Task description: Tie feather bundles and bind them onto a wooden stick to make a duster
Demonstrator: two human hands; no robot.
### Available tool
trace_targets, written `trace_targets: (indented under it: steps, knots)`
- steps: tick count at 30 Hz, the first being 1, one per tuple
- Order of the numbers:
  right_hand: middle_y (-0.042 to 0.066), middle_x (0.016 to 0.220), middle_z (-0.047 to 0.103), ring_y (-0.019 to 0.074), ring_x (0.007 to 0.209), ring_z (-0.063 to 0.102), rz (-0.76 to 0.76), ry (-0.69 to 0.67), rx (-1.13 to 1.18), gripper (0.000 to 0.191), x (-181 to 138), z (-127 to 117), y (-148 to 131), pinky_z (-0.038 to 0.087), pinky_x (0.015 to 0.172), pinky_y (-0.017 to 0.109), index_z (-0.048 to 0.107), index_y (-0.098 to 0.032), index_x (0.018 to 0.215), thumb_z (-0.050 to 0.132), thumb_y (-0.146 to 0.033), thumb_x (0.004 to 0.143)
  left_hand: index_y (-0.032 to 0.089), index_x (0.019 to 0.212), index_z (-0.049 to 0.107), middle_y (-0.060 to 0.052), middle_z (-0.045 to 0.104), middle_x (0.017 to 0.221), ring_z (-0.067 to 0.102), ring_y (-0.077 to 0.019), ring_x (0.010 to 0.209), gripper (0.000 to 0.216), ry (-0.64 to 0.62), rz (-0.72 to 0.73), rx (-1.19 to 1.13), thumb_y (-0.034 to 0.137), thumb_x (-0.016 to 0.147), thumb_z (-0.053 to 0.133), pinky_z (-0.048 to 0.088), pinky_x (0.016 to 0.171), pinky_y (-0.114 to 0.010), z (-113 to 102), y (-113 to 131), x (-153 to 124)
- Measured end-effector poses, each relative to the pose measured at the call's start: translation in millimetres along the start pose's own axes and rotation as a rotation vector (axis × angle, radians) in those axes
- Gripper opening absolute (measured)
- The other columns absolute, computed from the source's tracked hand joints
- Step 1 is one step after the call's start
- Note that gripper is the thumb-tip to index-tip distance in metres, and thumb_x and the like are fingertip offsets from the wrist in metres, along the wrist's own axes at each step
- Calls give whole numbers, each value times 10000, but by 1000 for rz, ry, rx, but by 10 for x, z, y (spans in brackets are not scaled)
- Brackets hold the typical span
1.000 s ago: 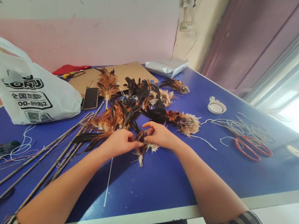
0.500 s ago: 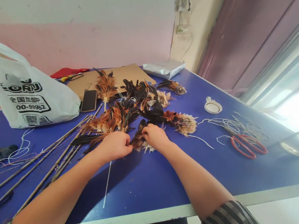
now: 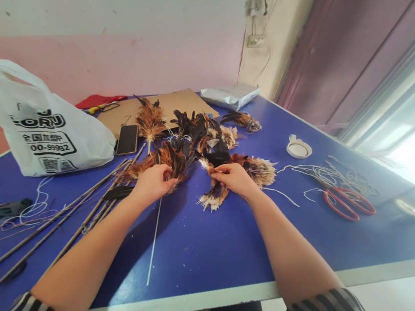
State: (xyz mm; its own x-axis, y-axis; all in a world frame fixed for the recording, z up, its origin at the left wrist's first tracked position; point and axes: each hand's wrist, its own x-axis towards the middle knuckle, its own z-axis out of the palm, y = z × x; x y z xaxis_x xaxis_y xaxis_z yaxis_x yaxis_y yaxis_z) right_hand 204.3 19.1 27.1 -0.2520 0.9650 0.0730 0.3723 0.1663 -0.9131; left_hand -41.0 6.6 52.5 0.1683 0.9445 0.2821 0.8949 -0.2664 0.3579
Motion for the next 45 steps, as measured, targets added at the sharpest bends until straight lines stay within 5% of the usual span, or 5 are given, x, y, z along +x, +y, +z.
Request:
trace_targets:
  steps: [11,21,27,34,45]
  knots:
    - [47,799,593,130,705,563,-611,128,-495,218,-70,69,-134,453,649,249,692,-195,889,500,-132,807,95,741,633,-86,661,701,437,-54,396,449,-701,-313,-1045,535,718,545,232,339,-180,7,192,-84]
    - [60,902,573,137,771,571,-740,144,-659,218,-90,122,-120,476,694,252,652,-207,984,486,-180,845,90,754,635,-140,694,755,533,-87,412,529,-864,-666,-1459,607,691,541,257,305,-150,134,101,-173]
    - [69,955,572,139,805,559,-785,137,-725,254,-135,182,-162,469,705,248,638,-201,1020,490,-138,823,90,805,645,-102,674,774,526,-64,442,394,-704,-624,-1471,471,747,567,281,333,-145,211,48,-273]
    - [67,967,576,131,784,563,-800,90,-820,285,-151,245,-189,463,683,234,635,-210,1024,496,-96,802,167,965,646,-67,619,916,559,-99,692,215,143,110,-782,200,776,550,450,611,-224,109,-62,-300]
    - [80,984,578,147,814,561,-820,91,-900,257,-149,270,-170,462,696,242,623,-209,1039,498,-144,823,177,863,684,-52,606,841,554,-143,786,159,37,380,-429,203,780,551,434,719,-271,250,-25,-365]
